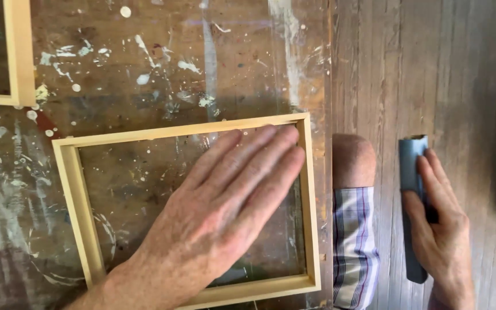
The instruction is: Sanding the inner and outer edges of a wooden frame with a sanding block on a workbench.
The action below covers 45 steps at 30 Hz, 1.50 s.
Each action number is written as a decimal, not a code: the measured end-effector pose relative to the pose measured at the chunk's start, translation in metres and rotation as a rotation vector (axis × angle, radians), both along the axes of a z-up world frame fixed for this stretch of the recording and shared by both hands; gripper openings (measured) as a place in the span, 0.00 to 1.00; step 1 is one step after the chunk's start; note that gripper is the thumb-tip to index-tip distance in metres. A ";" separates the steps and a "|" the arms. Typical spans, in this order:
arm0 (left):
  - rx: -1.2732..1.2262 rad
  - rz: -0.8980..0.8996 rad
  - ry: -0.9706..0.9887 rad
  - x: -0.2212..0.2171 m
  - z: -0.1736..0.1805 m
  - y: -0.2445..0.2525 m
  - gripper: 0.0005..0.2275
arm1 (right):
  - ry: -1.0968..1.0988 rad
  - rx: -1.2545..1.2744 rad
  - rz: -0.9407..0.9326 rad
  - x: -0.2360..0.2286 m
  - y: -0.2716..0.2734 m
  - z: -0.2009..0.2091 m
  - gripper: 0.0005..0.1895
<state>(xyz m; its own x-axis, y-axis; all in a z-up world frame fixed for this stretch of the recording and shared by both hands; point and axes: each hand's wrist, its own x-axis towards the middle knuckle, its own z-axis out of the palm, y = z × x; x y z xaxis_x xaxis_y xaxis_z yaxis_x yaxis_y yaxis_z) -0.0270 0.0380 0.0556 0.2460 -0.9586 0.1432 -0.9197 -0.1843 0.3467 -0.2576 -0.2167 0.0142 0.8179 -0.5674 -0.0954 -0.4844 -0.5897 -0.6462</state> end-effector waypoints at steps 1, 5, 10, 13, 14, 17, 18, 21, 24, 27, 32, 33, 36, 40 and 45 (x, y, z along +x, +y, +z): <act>0.001 -0.053 -0.052 -0.001 -0.001 0.001 0.29 | -0.003 -0.009 -0.030 -0.010 -0.001 -0.007 0.30; -0.055 -0.154 -0.116 0.002 -0.001 -0.009 0.20 | 0.018 0.026 -0.060 -0.014 -0.002 -0.007 0.29; 0.105 -0.211 -0.486 -0.018 -0.006 0.001 0.27 | 0.021 -0.006 -0.001 -0.019 0.001 -0.006 0.29; 0.100 -0.478 -0.168 -0.038 0.008 0.018 0.38 | 0.016 -0.026 0.045 -0.024 0.004 0.000 0.30; 0.098 -0.480 -0.169 -0.040 0.008 0.024 0.38 | 0.015 -0.028 0.043 -0.022 0.006 0.006 0.30; -0.090 -0.552 -0.077 -0.035 0.010 0.019 0.17 | 0.003 -0.076 0.118 -0.016 0.011 0.025 0.29; -0.103 -0.335 -0.020 -0.026 0.015 0.002 0.11 | -0.026 -0.106 0.239 -0.013 0.012 0.031 0.30; -0.062 0.069 -0.120 -0.002 -0.001 -0.006 0.15 | -0.105 -0.238 0.546 0.007 0.006 0.035 0.33; -0.075 0.256 -0.312 0.009 -0.028 -0.005 0.24 | -0.108 -0.323 0.783 0.039 0.002 0.044 0.36; -0.157 0.212 -0.293 0.008 -0.038 -0.007 0.23 | -0.113 -0.329 0.893 0.059 0.007 0.056 0.35; -0.238 0.169 -0.132 0.011 -0.044 -0.009 0.19 | -0.073 -0.508 1.020 0.044 -0.009 0.047 0.44; -0.246 0.175 -0.112 0.012 -0.044 -0.010 0.18 | -0.088 -0.527 1.028 0.045 -0.014 0.048 0.43; -0.233 0.175 -0.083 0.014 -0.042 -0.009 0.19 | -0.098 -0.532 1.043 0.056 -0.007 0.059 0.39; -0.231 0.154 -0.047 0.018 -0.032 -0.008 0.18 | -0.105 -0.482 1.167 0.049 0.009 0.063 0.45; -0.258 0.154 -0.041 0.015 -0.039 -0.006 0.20 | -0.084 -0.570 1.083 0.048 -0.008 0.060 0.43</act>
